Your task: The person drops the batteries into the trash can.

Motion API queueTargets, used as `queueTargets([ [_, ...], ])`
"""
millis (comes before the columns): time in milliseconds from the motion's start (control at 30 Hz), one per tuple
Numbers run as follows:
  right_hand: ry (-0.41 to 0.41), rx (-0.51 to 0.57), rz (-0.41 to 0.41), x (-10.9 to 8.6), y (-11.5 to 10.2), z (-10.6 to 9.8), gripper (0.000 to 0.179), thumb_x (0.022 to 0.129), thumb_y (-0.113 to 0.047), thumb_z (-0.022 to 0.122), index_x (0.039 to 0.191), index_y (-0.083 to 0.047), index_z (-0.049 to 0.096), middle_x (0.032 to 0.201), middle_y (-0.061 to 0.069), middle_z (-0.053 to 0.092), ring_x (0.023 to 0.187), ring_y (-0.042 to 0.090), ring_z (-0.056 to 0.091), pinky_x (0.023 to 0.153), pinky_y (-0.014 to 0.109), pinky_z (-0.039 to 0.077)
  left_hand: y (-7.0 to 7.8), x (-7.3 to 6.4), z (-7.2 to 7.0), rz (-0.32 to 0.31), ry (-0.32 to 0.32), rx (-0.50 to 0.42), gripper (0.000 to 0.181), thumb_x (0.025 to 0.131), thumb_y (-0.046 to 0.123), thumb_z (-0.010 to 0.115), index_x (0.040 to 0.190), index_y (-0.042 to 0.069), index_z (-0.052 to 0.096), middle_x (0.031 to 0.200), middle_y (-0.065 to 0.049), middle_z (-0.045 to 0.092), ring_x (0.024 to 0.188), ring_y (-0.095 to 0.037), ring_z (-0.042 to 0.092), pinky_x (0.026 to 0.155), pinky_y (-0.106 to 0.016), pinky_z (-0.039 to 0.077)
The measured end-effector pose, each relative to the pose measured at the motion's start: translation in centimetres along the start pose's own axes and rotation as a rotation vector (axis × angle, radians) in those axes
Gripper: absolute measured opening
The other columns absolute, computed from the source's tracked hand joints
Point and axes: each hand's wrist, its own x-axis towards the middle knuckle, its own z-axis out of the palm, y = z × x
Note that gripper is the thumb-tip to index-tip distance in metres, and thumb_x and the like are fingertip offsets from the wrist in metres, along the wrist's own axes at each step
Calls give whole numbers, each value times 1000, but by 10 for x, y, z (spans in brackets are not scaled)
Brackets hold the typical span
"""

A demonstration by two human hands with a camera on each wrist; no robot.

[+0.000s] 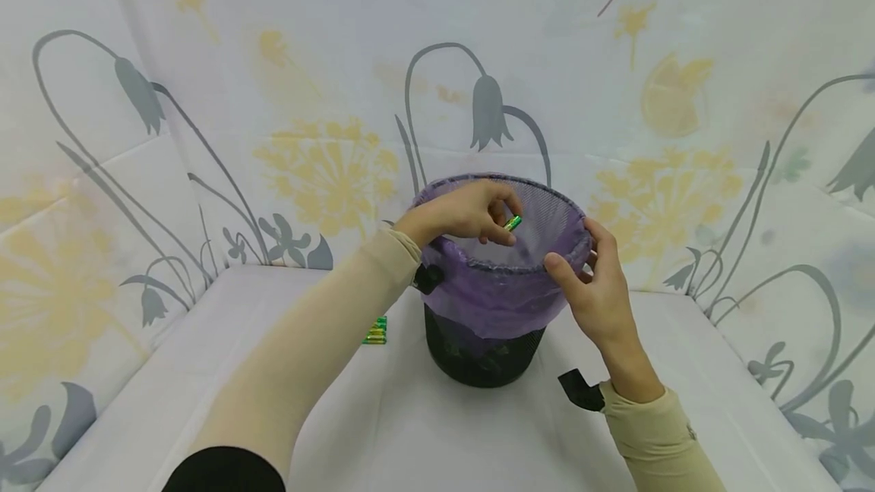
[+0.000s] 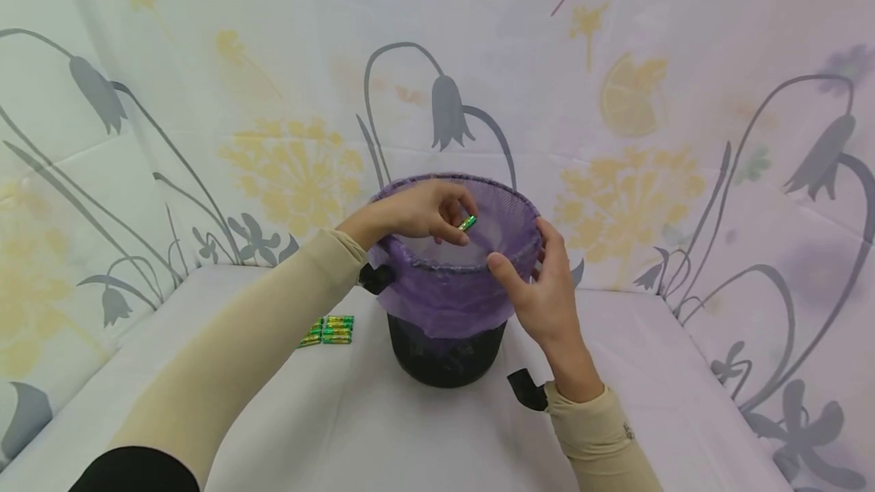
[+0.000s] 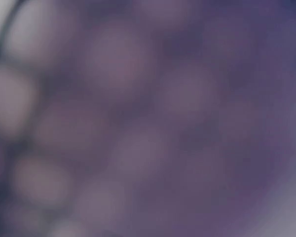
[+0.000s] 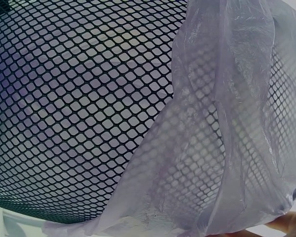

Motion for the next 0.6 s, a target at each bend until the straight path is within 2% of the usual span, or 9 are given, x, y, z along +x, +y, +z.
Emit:
queueTargets([
  [300, 0, 4, -6, 0, 0, 0, 73, 91, -29, 63, 150, -16, 21, 143, 9, 35, 128, 30, 41, 101, 53, 35, -1, 0, 1, -6, -11, 22, 40, 85, 16, 74, 120, 9, 57, 90, -10, 63, 79, -31, 63, 67, -30, 53],
  [467, 0, -3, -5, 0, 1, 0, 73, 91, -28, 63, 149, -16, 21, 143, 9, 36, 127, 30, 41, 101, 53, 35, -1, 0, 2, -13, -12, 26, 38, 84, 16, 74, 118, 11, 58, 91, -9, 64, 75, -25, 62, 67, -30, 53],
  [600, -3, -4, -2, 0, 1, 1, 73, 91, -28, 63, 150, -16, 21, 143, 9, 36, 127, 29, 41, 101, 53, 35, -2, 0, 2, -21, -14, 21, 37, 84, 16, 74, 118, 11, 59, 90, -9, 65, 76, -26, 63, 69, -32, 53],
])
